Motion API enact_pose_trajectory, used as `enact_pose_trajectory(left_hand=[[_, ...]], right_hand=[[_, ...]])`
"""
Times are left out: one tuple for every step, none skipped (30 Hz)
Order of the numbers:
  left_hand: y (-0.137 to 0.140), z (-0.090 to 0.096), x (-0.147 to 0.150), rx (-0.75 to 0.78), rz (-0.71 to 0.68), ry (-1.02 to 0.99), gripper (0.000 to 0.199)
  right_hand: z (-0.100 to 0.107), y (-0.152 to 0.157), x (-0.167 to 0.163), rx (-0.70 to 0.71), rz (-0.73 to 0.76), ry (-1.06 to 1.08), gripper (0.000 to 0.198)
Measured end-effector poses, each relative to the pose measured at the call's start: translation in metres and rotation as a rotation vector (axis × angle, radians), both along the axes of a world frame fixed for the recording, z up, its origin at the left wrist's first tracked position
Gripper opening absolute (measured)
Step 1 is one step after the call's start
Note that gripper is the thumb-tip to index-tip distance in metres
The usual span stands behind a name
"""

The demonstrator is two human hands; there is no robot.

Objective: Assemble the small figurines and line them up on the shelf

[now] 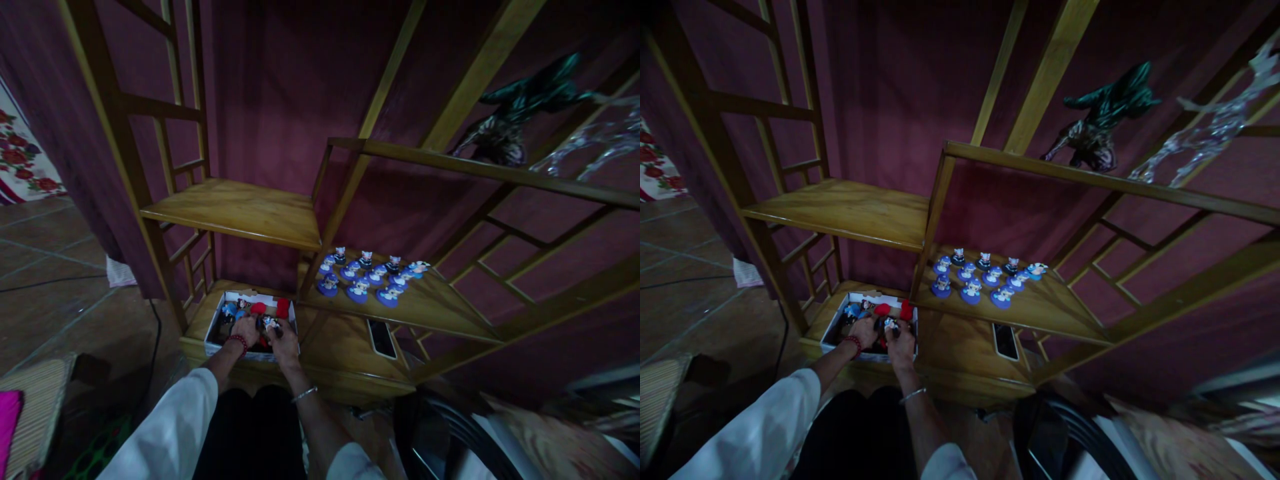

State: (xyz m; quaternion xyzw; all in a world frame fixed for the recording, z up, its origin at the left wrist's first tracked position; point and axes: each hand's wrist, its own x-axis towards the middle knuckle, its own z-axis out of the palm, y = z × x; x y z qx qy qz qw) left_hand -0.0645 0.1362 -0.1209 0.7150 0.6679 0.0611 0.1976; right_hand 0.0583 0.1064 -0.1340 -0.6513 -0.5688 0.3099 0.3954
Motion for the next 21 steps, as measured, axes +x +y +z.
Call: enact_pose_trajectory(left_hand=[[-0.001,0.001,0.000,0.005,0.001,-0.007,0.040],[-0.003,0.001,0.001,0.007,0.003,-0.010,0.040],[-0.005,0.002,0.001,0.009,0.003,-0.014,0.040],[-0.007,0.003,0.001,0.008,0.005,-0.017,0.041],[-0.008,0.004,0.001,0.008,0.007,-0.021,0.040],[-0.010,0.005,0.002,0.012,0.011,-0.026,0.040],[-0.012,0.006,0.002,0.017,0.016,-0.033,0.039],[-0.013,0.008,0.002,0.022,0.021,-0.040,0.038],[-0.015,0.009,0.002,0.026,0.026,-0.048,0.038],[-0.016,0.011,0.002,0.026,0.030,-0.054,0.038],[-0.017,0.013,0.002,0.024,0.034,-0.059,0.038],[-0.019,0.014,0.002,0.019,0.039,-0.064,0.038],[-0.020,0.016,0.003,0.015,0.044,-0.067,0.037],[-0.022,0.018,0.003,0.014,0.049,-0.070,0.037],[-0.023,0.020,0.003,0.016,0.051,-0.072,0.037],[-0.025,0.021,0.004,0.020,0.049,-0.076,0.036],[-0.026,0.022,0.004,0.024,0.047,-0.078,0.036],[-0.028,0.023,0.004,0.026,0.045,-0.079,0.035],[-0.030,0.023,0.005,0.025,0.046,-0.080,0.034],[-0.031,0.023,0.005,0.023,0.052,-0.083,0.034],[-0.033,0.022,0.005,0.023,0.063,-0.089,0.034]], right_hand=[[0.002,-0.001,0.000,0.001,0.003,-0.006,0.030],[0.004,-0.002,-0.001,0.004,0.004,-0.011,0.030],[0.006,-0.004,-0.001,0.009,0.005,-0.014,0.030],[0.008,-0.005,-0.002,0.015,0.006,-0.015,0.030],[0.010,-0.006,-0.002,0.022,0.007,-0.013,0.029],[0.012,-0.008,-0.002,0.028,0.006,-0.010,0.029],[0.013,-0.009,-0.003,0.031,0.004,-0.006,0.029],[0.014,-0.010,-0.003,0.031,0.001,-0.003,0.028],[0.015,-0.011,-0.003,0.028,-0.001,0.000,0.028],[0.015,-0.012,-0.004,0.024,-0.004,0.003,0.028],[0.016,-0.013,-0.004,0.022,-0.007,0.006,0.029],[0.017,-0.014,-0.004,0.023,-0.009,0.010,0.029],[0.018,-0.015,-0.004,0.027,-0.009,0.014,0.029],[0.018,-0.016,-0.005,0.035,-0.010,0.018,0.029],[0.019,-0.017,-0.005,0.045,-0.013,0.021,0.029],[0.020,-0.018,-0.005,0.055,-0.017,0.023,0.029],[0.021,-0.019,-0.004,0.064,-0.021,0.023,0.029],[0.022,-0.020,-0.004,0.072,-0.025,0.023,0.029],[0.023,-0.021,-0.004,0.077,-0.028,0.023,0.029],[0.024,-0.022,-0.004,0.081,-0.032,0.022,0.029],[0.024,-0.023,-0.003,0.085,-0.035,0.023,0.030]])
